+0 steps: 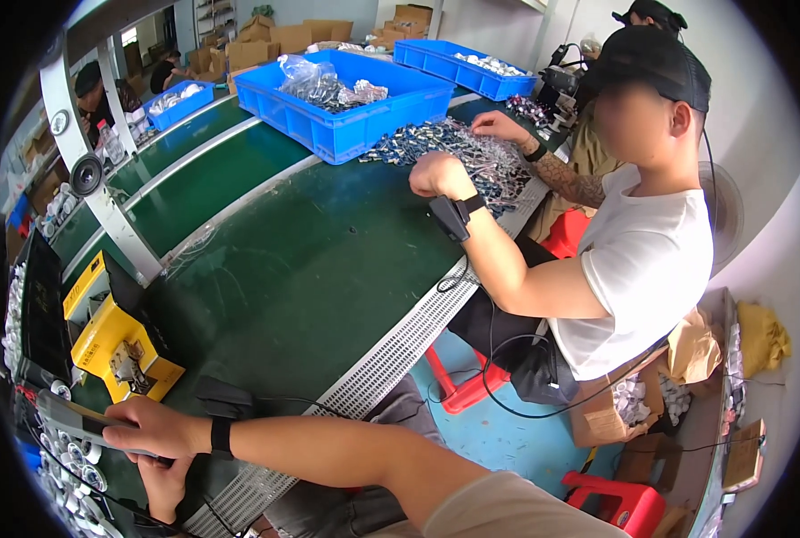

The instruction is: Assemble small mechanical or electronic components at a factory workbench using manual assembly techniques and an electric screwdriver.

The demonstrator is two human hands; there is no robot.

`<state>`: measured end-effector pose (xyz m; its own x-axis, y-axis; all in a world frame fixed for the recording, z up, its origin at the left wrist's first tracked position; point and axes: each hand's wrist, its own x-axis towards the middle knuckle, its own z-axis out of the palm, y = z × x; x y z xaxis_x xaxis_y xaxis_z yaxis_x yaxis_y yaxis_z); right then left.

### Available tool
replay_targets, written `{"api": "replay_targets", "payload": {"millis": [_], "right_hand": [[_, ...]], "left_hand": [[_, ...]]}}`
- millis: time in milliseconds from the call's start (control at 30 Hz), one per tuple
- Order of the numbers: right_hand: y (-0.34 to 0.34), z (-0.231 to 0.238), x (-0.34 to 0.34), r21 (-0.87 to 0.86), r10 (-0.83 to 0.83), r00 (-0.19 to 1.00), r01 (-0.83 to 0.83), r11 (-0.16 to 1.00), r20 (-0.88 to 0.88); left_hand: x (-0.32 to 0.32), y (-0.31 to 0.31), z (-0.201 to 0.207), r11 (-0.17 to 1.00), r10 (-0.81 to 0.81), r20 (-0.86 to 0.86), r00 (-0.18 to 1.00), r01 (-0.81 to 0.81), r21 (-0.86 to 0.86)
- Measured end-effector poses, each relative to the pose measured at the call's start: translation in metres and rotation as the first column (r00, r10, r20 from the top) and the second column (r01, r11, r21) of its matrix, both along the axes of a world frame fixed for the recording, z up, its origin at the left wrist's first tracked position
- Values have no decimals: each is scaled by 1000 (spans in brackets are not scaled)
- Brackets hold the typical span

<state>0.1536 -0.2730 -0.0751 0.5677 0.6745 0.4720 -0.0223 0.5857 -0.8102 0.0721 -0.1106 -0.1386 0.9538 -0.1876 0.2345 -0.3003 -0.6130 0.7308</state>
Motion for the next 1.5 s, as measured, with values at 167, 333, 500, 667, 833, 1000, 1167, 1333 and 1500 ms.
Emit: {"api": "replay_targets", "payload": {"millis": [167,333,500,667,833,1000,1167,1333,1500], "right_hand": [[2,-4,2,-11,-25,1000,25,1000,-4],[-3,7,0,-30,20,1000,-20,999,1],[-5,5,-1,-58,-7,998,11,998,64],[-10,9,-6,-53,44,999,-45,998,-21],[-3,3,-4,-103,-42,992,54,993,121],[3,-2,-4,-51,-74,994,78,996,77],[3,-3,-3,-66,-80,992,87,994,101],[14,-11,1,21,-154,981,153,988,115],[15,-12,-1,-13,-113,990,115,993,86]], "left_hand": [[3,-3,0,1000,5,27,1000,-6,12],[0,-3,1,991,49,-18,999,-51,-124],[3,9,-5,993,44,-101,994,-55,-105],[4,1,11,924,-117,220,968,25,382],[3,11,8,942,-64,113,992,23,335],[7,11,8,895,-116,144,983,41,443],[5,8,14,915,-133,159,978,59,399],[3,8,12,953,-78,32,996,65,295],[0,25,-17,991,51,-157,986,-70,-118]]}}
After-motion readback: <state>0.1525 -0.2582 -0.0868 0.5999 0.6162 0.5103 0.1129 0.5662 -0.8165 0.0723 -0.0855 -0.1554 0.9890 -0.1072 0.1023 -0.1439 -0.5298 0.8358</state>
